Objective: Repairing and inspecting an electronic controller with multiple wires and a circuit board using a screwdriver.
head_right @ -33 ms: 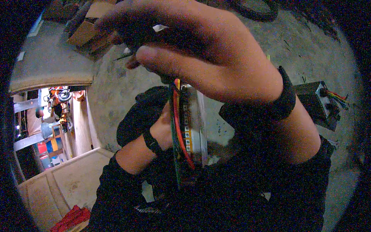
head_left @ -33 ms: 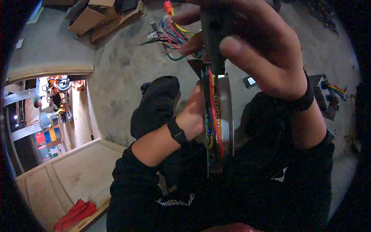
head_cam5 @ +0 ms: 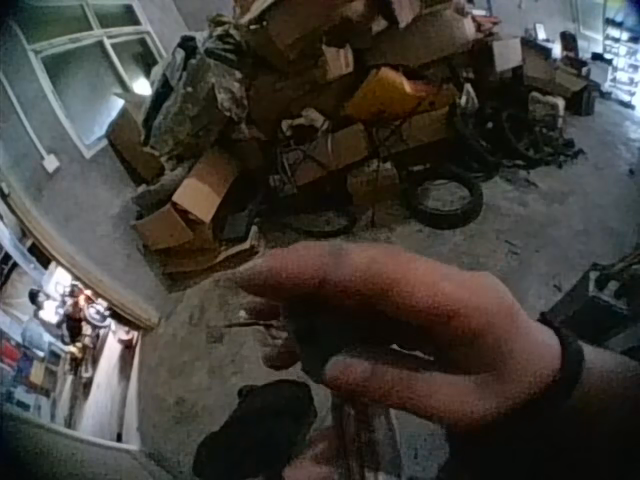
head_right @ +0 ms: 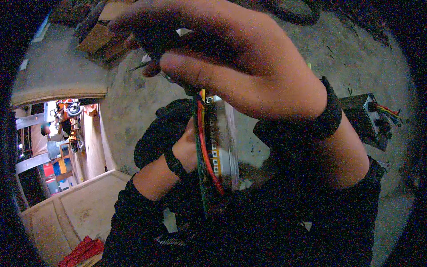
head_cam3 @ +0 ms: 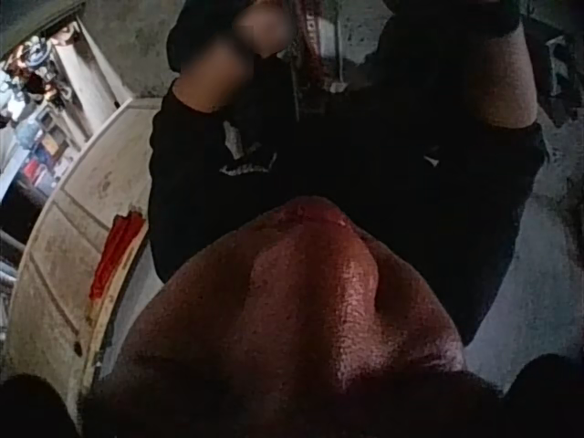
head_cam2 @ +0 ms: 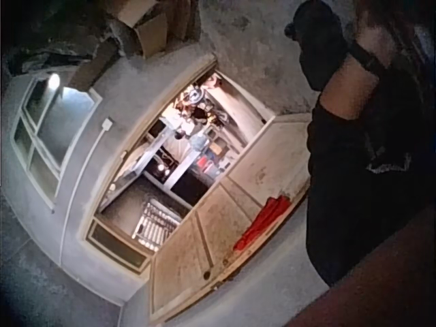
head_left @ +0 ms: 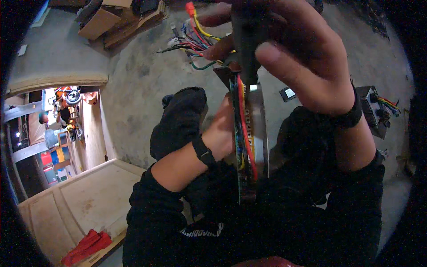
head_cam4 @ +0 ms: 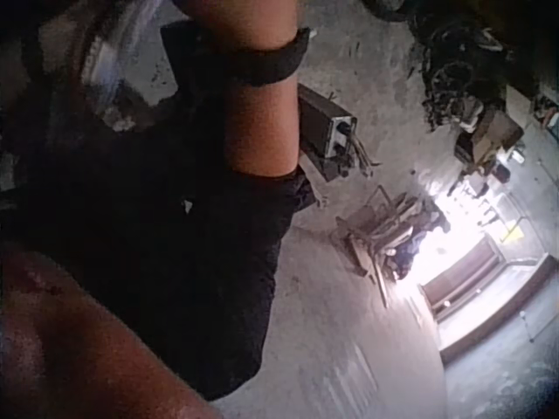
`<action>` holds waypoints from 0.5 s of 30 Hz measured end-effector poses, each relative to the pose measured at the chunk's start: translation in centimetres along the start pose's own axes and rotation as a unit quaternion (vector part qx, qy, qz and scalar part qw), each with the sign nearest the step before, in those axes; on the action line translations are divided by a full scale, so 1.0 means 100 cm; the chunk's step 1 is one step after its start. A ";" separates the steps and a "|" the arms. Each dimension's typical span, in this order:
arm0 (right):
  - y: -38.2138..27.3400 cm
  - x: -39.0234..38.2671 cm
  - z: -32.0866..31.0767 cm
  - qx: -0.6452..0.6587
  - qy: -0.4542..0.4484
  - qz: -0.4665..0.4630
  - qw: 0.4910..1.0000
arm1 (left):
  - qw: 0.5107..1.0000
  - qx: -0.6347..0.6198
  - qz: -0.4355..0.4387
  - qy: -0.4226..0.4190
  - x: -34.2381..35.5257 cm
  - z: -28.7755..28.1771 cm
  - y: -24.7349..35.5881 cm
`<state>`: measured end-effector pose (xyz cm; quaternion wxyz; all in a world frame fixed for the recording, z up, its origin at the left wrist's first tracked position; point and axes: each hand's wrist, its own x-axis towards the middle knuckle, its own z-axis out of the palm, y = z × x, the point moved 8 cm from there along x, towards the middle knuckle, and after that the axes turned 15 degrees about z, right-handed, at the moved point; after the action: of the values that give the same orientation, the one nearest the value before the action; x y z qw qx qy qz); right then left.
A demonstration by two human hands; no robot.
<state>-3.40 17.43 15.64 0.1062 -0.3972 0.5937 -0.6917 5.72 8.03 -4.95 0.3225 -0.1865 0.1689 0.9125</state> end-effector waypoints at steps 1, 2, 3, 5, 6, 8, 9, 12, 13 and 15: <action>0.004 0.004 0.002 0.073 -0.009 -0.008 0.997 | 0.999 -0.014 0.004 -0.029 -0.002 0.008 0.002; 0.001 0.002 0.004 0.110 -0.013 -0.013 0.994 | 0.999 -0.020 0.007 -0.043 -0.004 0.012 0.003; -0.008 0.004 0.008 0.145 -0.018 -0.017 0.989 | 0.998 -0.027 0.009 -0.059 -0.006 0.017 0.003; -0.015 0.007 0.012 0.086 0.070 0.149 0.983 | 0.991 0.115 0.061 -0.010 -0.007 0.010 0.013; -0.011 0.004 0.008 0.066 0.099 0.204 0.972 | 0.984 0.163 0.075 0.006 -0.008 0.011 0.015; 0.000 0.002 0.000 0.013 0.044 0.141 0.989 | 0.971 0.220 0.092 0.004 -0.010 0.027 0.018; 0.002 0.003 0.000 -0.003 0.024 0.118 0.993 | 0.966 0.239 0.100 0.005 -0.010 0.030 0.021; 0.002 0.004 -0.003 0.008 0.005 0.099 0.995 | 0.993 0.073 0.032 -0.083 -0.005 0.039 0.012; -0.007 0.005 -0.003 -0.060 -0.001 0.063 0.996 | 0.993 0.103 0.044 -0.047 -0.005 0.031 0.013; -0.022 0.006 0.001 -0.127 -0.008 0.025 0.992 | 0.989 0.133 0.057 -0.011 -0.002 0.014 0.016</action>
<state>-3.04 17.60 17.94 0.0769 -0.3976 0.6856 -0.6049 4.49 7.37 -3.40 0.2934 -0.1223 0.2953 0.9010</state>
